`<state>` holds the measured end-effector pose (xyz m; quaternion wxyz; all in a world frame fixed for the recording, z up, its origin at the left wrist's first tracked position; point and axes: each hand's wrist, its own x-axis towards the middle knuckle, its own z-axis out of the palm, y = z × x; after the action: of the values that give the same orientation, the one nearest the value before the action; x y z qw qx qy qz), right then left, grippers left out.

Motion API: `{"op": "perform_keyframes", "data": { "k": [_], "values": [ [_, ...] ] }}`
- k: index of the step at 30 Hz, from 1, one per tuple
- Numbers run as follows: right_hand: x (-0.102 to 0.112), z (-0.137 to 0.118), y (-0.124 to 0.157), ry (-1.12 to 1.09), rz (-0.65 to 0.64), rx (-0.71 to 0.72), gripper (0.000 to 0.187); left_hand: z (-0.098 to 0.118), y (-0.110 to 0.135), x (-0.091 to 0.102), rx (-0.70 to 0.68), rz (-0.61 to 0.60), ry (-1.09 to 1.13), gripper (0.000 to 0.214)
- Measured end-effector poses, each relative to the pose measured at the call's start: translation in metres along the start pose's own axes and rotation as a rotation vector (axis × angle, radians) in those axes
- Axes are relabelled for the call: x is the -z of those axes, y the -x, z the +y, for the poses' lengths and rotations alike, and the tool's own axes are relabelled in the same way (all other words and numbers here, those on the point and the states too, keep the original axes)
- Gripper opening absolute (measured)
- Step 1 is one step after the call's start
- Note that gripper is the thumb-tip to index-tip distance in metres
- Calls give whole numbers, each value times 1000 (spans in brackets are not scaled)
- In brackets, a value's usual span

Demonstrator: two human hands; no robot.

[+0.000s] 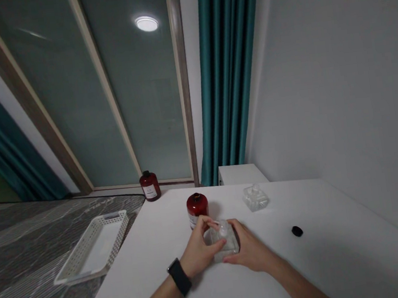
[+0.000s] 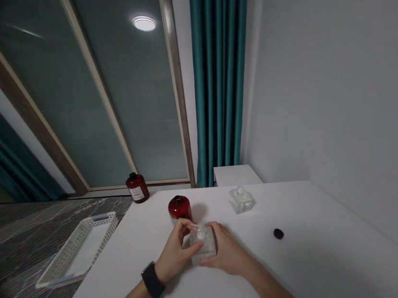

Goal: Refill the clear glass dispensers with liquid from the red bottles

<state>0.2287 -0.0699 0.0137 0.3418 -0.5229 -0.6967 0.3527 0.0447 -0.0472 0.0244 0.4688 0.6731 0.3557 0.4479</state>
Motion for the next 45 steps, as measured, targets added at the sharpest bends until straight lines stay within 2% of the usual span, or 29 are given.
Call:
{"op": "perform_keyframes", "data": {
  "k": [5,11,18,21,24,26,28,31,34,36,43,45],
  "values": [
    [0,0,0,3,8,-2,70,1,1,2,-5,-44,-31,32],
    [0,-1,0,1,9,16,70,5,1,1,34,-129,76,56],
    [1,-2,0,-2,13,26,70,4,-3,12,-54,-168,-10,43],
    [1,-2,0,-4,3,29,72,7,-3,15,-85,-140,2,36],
    [0,-1,0,-7,-2,21,72,10,-3,17,-114,-143,-83,32],
    [1,1,-1,-30,-11,25,74,11,-2,20,-121,-186,-182,40],
    [4,5,-1,-82,-15,55,84,10,-2,23,-98,-235,-247,51],
    [6,12,-3,-210,55,106,93,9,-1,27,-19,-293,-269,56],
    [2,13,-4,-304,182,115,86,10,-1,29,44,-304,-248,55],
    [-2,9,-3,-322,219,128,83,11,-2,29,51,-311,-214,55],
    [-10,-3,-1,-398,145,142,84,11,-4,31,33,-350,-174,48],
    [-10,-1,-2,-377,187,148,83,12,-4,31,33,-357,-174,47]
  ]
}}
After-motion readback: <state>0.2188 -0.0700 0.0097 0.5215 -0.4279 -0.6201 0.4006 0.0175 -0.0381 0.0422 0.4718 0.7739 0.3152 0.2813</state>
